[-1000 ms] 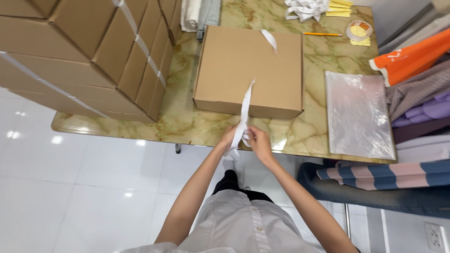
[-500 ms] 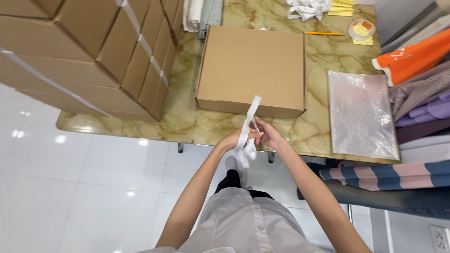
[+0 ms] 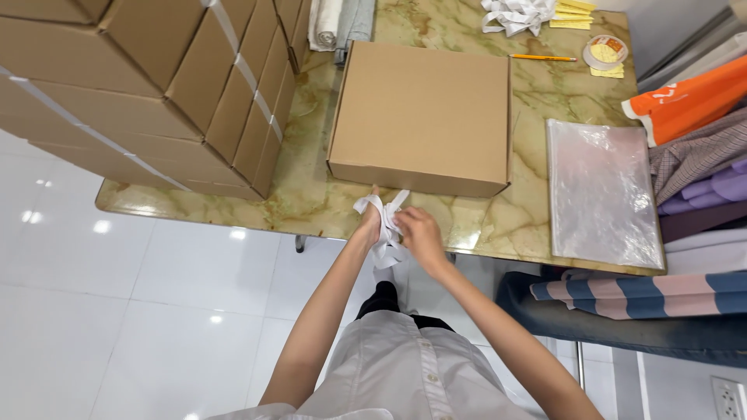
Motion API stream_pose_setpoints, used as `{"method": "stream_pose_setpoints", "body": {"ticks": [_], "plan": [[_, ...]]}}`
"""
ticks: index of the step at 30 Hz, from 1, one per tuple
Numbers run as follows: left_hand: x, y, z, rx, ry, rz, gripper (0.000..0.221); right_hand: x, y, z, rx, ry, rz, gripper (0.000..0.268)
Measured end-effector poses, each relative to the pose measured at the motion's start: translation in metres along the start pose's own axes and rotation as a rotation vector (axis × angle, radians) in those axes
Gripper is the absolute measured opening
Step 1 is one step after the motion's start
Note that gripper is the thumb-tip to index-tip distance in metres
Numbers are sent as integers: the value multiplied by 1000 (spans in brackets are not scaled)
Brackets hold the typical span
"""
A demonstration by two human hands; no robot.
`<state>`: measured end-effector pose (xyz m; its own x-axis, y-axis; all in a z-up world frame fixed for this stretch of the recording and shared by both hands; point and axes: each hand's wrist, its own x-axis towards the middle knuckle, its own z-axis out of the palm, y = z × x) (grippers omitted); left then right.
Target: The person unties a white ribbon from a cardboard box, opens it, and removes a plastic-wrapped item. They then place the item on a table, unwrap it from the plastic, and place it on a stack of folded clothes. Finally, they fold a sheet of bubble wrap.
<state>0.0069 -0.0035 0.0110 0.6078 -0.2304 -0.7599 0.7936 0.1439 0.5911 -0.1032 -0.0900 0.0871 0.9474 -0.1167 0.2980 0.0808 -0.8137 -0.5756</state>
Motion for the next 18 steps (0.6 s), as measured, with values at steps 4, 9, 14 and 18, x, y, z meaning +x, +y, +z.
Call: {"method": "stream_pose_setpoints", "body": {"ticks": [4,9,14,18], "plan": [[75,-37,-2,189,-202,54,60,-8,-5,-8,-166,66,-162,8],[89,-32,0,316,-137,119,37,-10,24,-17,499,-14,377,18],[-20,1,19,589,-355,9,23,-1,89,18,1095,-211,1050,56],[-63,12,16,722,-591,1,41,18,82,24,1220,-235,1078,47]]}}
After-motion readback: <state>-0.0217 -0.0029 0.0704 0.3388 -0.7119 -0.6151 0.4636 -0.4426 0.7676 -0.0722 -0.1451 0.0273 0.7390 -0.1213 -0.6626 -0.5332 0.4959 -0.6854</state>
